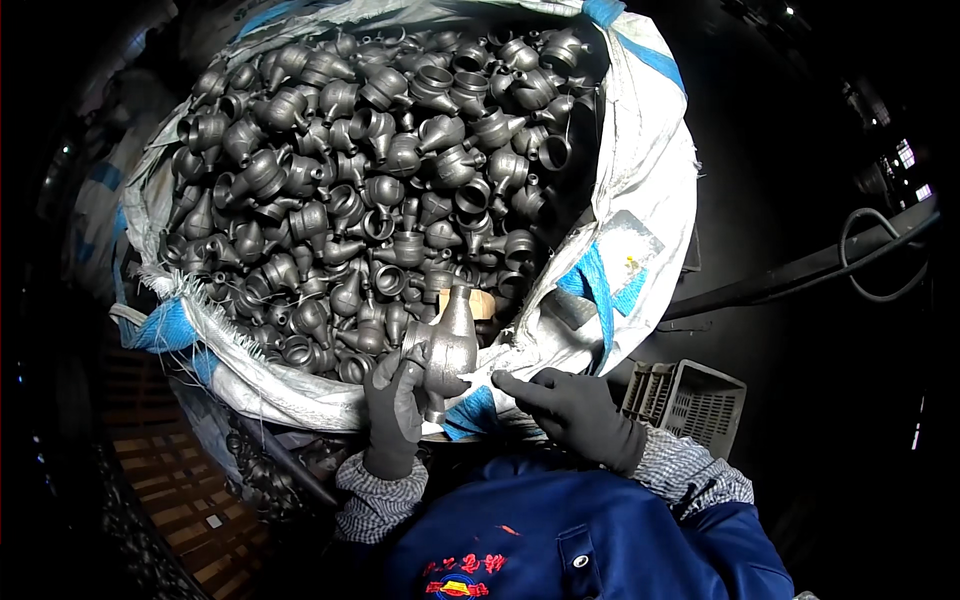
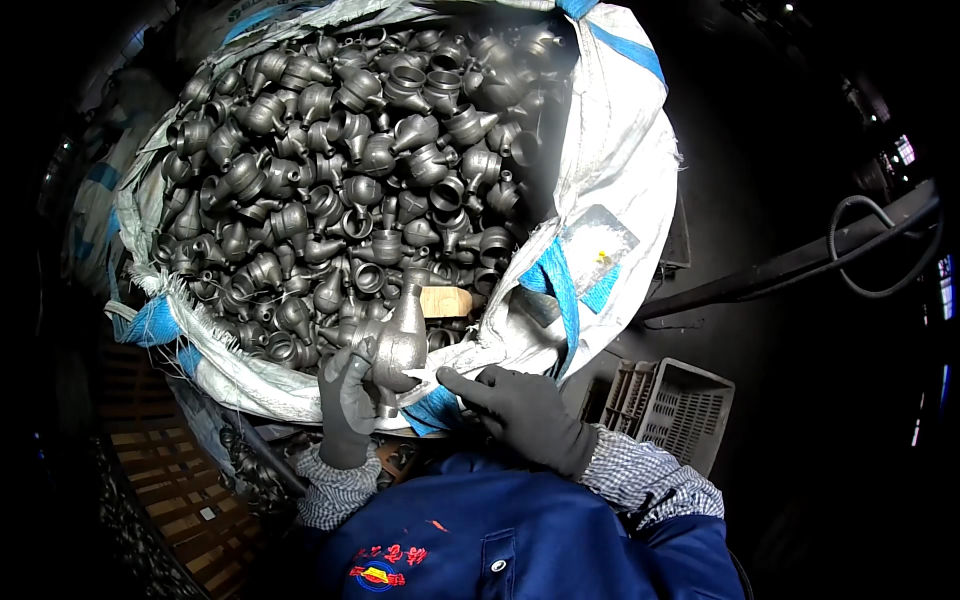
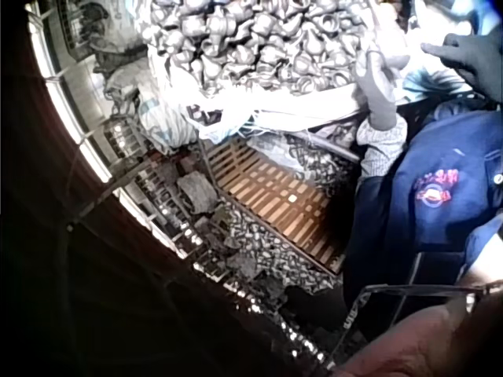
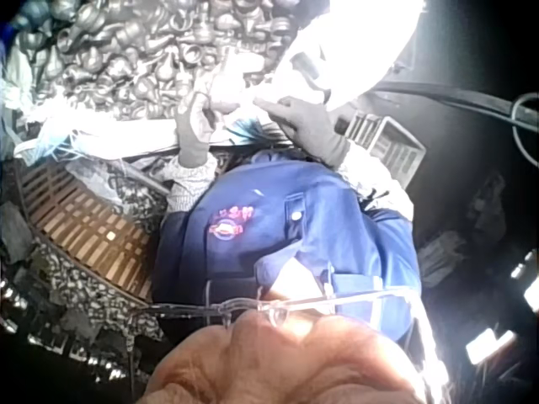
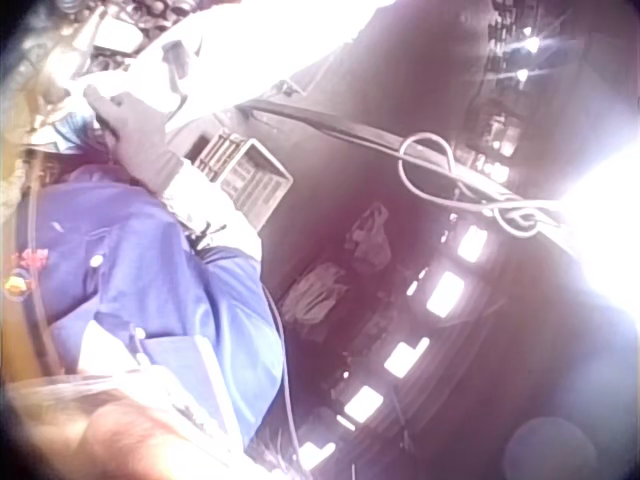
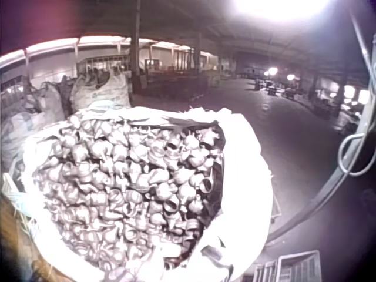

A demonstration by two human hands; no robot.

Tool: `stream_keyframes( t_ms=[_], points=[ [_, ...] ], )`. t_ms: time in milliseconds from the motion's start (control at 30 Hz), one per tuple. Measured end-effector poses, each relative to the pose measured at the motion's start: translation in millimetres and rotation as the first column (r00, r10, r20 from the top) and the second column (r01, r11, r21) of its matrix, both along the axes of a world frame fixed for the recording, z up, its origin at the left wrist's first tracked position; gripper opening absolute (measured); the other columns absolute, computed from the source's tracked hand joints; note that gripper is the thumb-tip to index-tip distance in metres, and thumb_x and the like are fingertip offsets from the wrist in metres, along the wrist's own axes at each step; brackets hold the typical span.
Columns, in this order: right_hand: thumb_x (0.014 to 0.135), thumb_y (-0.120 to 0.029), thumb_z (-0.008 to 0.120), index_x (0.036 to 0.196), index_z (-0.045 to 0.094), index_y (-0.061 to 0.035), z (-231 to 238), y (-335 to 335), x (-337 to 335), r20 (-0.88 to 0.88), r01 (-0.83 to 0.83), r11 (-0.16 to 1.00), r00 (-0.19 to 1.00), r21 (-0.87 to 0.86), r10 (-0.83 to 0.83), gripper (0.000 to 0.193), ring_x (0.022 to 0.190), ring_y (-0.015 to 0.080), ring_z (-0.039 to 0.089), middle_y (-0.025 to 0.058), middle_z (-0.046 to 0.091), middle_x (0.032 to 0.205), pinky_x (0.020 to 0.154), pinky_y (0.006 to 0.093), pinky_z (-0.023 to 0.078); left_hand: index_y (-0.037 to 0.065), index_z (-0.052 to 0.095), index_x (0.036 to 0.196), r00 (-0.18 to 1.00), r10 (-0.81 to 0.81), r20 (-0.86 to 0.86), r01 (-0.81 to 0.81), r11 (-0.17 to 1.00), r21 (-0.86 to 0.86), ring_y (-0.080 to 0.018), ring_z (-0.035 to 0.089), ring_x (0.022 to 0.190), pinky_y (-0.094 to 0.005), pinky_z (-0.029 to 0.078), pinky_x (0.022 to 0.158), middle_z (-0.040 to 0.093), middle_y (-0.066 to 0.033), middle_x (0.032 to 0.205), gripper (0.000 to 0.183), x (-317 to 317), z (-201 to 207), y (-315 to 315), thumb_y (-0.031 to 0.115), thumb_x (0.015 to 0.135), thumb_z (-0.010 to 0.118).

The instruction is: The person holds various metal pipe fittings from a large bag and uses a small tool to scrape or clean the edges and interior surfaces.

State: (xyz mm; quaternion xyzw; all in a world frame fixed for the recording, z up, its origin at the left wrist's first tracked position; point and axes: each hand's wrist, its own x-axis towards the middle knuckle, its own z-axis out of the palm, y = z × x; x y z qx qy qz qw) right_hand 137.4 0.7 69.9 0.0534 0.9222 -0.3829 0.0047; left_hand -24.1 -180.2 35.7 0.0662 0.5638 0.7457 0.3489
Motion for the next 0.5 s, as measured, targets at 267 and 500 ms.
stream_keyframes(
  t_ms=[267, 500],
  points=[
    [0.094, -0.011, 0.054, 0.13, 0.059, -0.0074, -15.1, 6.7, -6.3, 0.239, 0.206, 0.689, 0.97, -0.695, -0.05, 0.036, 0.083, 0.0099, 0.062, 0.0061, 0.07, 0.093, 0.076, 0.0255, 0.05, -0.002, 0.063, 0.09, 0.965, 0.065, -0.253, -0.081, 0.995, -0.056, -0.0095, 0.052, 0.044, -0.0203, 0.04, 0.041, 0.059, -0.0033, 0.063, 0.021, 3.1, -9.3, -2.9, 0.017, 0.095, 0.059],
    [0.094, -0.008, 0.054, 0.133, 0.057, -0.0107, -15.5, 5.3, -7.8, 0.125, 0.201, 0.742, 0.98, -0.639, -0.158, 0.039, 0.075, 0.0087, 0.059, 0.0027, 0.065, 0.084, 0.07, 0.0244, 0.048, -0.002, 0.064, 0.093, 0.999, 0.038, -0.02, -0.038, 0.999, 0.015, -0.0094, 0.059, 0.056, -0.0209, 0.046, 0.052, 0.064, -0.0059, 0.071, 0.025, 2.8, -0.6, -3.7, 0.022, 0.097, 0.058]
  ],
)
